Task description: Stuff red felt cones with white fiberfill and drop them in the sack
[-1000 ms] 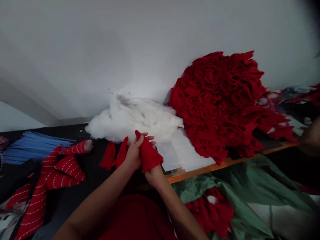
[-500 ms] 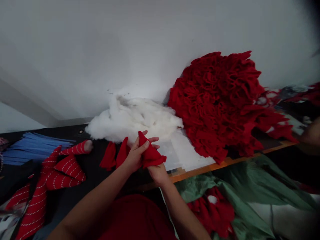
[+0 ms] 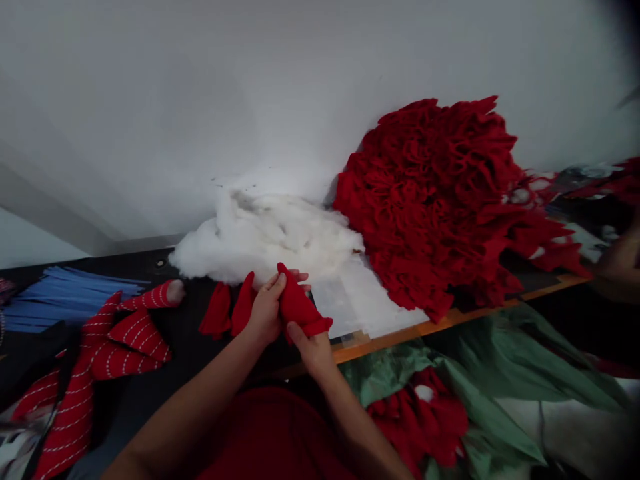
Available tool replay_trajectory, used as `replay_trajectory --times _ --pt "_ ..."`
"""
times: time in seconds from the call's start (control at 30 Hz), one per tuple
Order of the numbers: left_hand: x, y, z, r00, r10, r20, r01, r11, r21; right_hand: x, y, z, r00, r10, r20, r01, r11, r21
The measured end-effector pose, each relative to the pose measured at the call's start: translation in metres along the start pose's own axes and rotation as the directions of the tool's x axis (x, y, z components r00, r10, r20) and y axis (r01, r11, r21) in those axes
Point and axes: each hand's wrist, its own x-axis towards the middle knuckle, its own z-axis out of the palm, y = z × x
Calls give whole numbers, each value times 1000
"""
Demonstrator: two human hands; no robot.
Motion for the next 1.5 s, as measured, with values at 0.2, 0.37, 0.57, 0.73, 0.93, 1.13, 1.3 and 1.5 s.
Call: replay_trajectory --times 0.2,0.37,0.57,0.73,0.93,1.13,1.3,1.5 --pt "-15 -6 1 975 -42 220 43 999 1 2 -2 -17 982 173 69 -178 982 68" --pt "-20 -7 3 953 -136 270 124 990 61 2 -5 -18 966 241 95 -259 917 303" --pt "-11 -4 3 991 30 131 -30 1000 -2 7 -8 -16 980 198 22 -196 940 279" --pt "-8 -4 4 996 43 73 -41 999 -29 0 3 -12 976 171 -135 -129 952 278" --pt "-16 -7 7 969 -111 220 107 994 31 -7 -1 -13 963 271 3 -255 902 348" --pt "-20 -8 8 939 -193 284 188 981 45 -1 -22 -7 947 310 81 -299 766 569" --pt "-15 -8 5 991 -42 129 33 997 76 7 -21 -8 938 347 7 -272 722 636" --pt "-9 -1 5 988 103 113 -100 994 -36 3 -16 -8 954 299 34 -262 772 579"
